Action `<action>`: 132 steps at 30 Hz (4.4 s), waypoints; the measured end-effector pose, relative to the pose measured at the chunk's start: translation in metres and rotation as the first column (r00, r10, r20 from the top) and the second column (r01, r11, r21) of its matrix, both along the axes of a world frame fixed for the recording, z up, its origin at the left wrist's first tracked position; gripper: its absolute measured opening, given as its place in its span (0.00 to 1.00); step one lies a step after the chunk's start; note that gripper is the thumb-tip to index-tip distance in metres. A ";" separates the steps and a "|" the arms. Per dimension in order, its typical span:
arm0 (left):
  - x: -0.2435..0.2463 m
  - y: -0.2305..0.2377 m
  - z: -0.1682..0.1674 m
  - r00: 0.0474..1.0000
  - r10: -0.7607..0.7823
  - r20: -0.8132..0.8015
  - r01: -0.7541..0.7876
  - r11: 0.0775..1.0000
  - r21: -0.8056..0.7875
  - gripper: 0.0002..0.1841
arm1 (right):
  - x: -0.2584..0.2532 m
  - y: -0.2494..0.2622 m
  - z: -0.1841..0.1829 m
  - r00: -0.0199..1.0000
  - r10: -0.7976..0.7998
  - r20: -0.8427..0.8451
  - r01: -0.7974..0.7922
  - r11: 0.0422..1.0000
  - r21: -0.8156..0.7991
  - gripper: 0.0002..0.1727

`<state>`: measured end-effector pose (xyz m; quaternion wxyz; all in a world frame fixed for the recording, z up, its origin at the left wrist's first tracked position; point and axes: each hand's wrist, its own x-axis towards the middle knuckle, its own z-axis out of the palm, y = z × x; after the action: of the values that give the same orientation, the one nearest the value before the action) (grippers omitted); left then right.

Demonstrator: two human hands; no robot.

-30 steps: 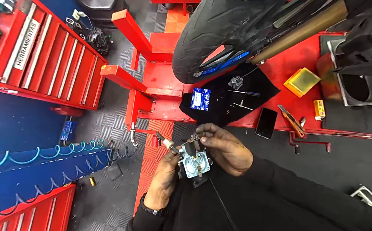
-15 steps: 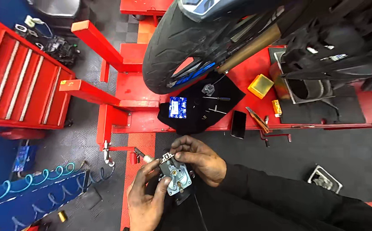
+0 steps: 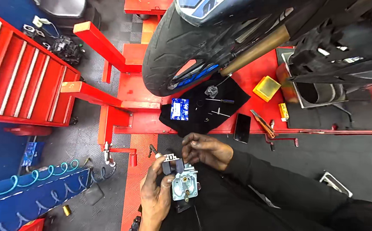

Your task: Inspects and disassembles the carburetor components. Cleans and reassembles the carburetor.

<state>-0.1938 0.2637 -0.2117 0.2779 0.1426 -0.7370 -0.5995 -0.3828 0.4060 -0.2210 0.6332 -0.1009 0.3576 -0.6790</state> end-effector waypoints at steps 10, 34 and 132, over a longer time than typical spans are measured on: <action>-0.005 0.000 -0.003 1.000 -0.025 0.000 0.025 0.998 0.053 0.25 | -0.150 -0.026 -0.189 -0.026 0.570 -0.821 0.534 0.702 0.470 0.17; -0.007 -0.010 0.004 0.998 -0.003 0.070 -0.002 0.997 0.071 0.26 | -0.015 -0.033 -0.001 0.913 -0.144 -0.382 0.085 0.982 -0.167 0.07; -0.027 -0.010 0.011 0.974 -0.224 0.029 0.224 0.974 -0.010 0.23 | -0.016 -0.004 0.027 0.952 -0.115 -0.282 0.037 0.963 -0.266 0.21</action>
<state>-0.2213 0.2539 -0.2010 0.1992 0.0650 -0.7559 -0.6202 -0.3985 0.4024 -0.1944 0.5274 -0.2688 0.3603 -0.7210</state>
